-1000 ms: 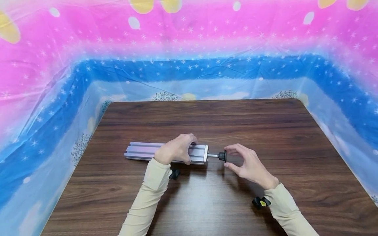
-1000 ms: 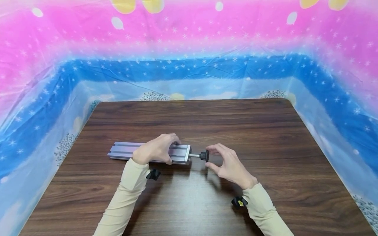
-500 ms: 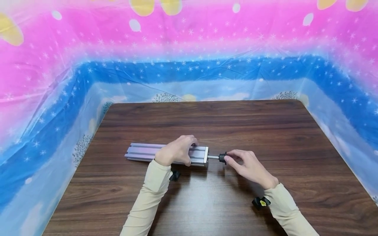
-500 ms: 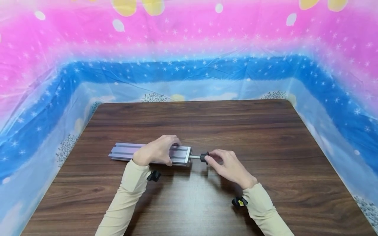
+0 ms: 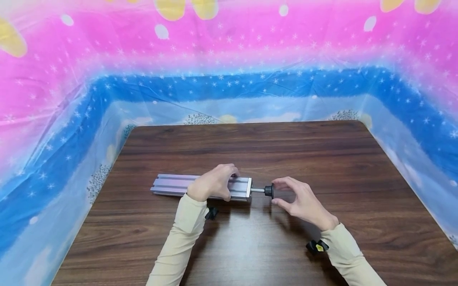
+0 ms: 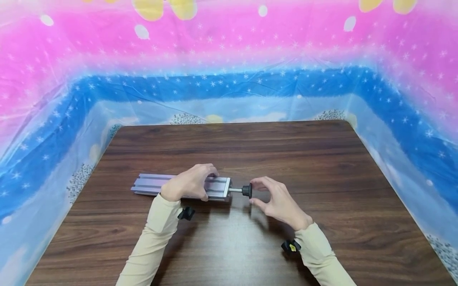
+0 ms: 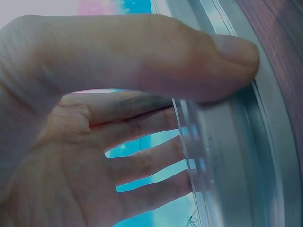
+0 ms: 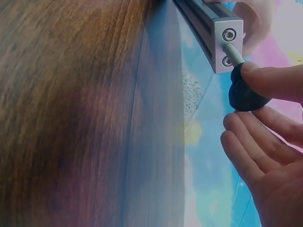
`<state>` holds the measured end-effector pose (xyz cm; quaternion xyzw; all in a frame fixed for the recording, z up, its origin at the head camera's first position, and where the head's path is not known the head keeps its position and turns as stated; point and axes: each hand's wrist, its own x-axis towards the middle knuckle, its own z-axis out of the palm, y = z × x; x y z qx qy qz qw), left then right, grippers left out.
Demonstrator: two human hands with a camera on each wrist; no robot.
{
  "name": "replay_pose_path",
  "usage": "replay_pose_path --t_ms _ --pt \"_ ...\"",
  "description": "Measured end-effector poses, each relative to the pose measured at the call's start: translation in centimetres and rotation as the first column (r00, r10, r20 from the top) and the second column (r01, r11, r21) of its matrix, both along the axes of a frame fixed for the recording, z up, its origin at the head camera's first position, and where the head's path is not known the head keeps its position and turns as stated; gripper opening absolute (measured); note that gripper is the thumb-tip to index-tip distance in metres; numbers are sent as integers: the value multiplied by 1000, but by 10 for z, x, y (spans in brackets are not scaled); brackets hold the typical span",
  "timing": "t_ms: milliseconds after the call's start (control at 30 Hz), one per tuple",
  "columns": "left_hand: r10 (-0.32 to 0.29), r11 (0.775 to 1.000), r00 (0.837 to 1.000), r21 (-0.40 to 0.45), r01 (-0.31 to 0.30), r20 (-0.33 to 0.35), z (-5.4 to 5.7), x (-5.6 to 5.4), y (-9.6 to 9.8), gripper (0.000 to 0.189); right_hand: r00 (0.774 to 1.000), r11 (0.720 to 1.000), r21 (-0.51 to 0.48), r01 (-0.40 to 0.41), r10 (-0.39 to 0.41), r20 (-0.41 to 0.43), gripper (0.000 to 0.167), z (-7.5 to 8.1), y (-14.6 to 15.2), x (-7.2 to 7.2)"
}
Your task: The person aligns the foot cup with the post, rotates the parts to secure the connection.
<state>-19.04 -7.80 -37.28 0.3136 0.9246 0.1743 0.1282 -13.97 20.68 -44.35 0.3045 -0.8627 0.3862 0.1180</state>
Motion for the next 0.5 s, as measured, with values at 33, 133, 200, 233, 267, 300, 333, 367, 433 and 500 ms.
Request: replay_pose_path --t_ms 33,133,200,233,267,300,333,367,433,500 --pt "-3 1000 1000 -1 3 -3 0 0 0 62 1000 1000 4 5 -5 6 45 0 0 0" --pt "-3 1000 1000 8 3 -6 0 1 0 61 999 1000 15 16 -16 31 39 1 -1 1" --pt "3 1000 1000 16 -3 -4 1 1 -1 61 998 999 23 22 -23 51 34 1 -2 0" --pt "3 1000 1000 17 -3 -4 1 1 -1 61 998 999 25 26 -28 64 32 2 -2 0" --pt "5 1000 1000 16 -5 -2 1 1 -1 61 996 999 26 27 -29 79 29 1 -2 0" --pt "7 1000 1000 13 -7 0 1 1 -1 61 995 999 27 27 -30 97 27 1 -2 0" --pt "7 1000 1000 10 -7 -2 0 1 -1 61 993 999 30 32 -35 115 25 1 -3 -1" --pt "7 1000 1000 8 -7 -2 0 0 -1 61 989 999 27 36 -40 140 25 1 -3 -1" --pt "4 1000 1000 4 -4 -4 0 0 -1 60 981 999 25 45 -49 188 25 0 -3 0" --pt "1 1000 1000 3 -1 -5 0 1 -2 60 974 998 28 51 -56 221 27 0 -3 0"
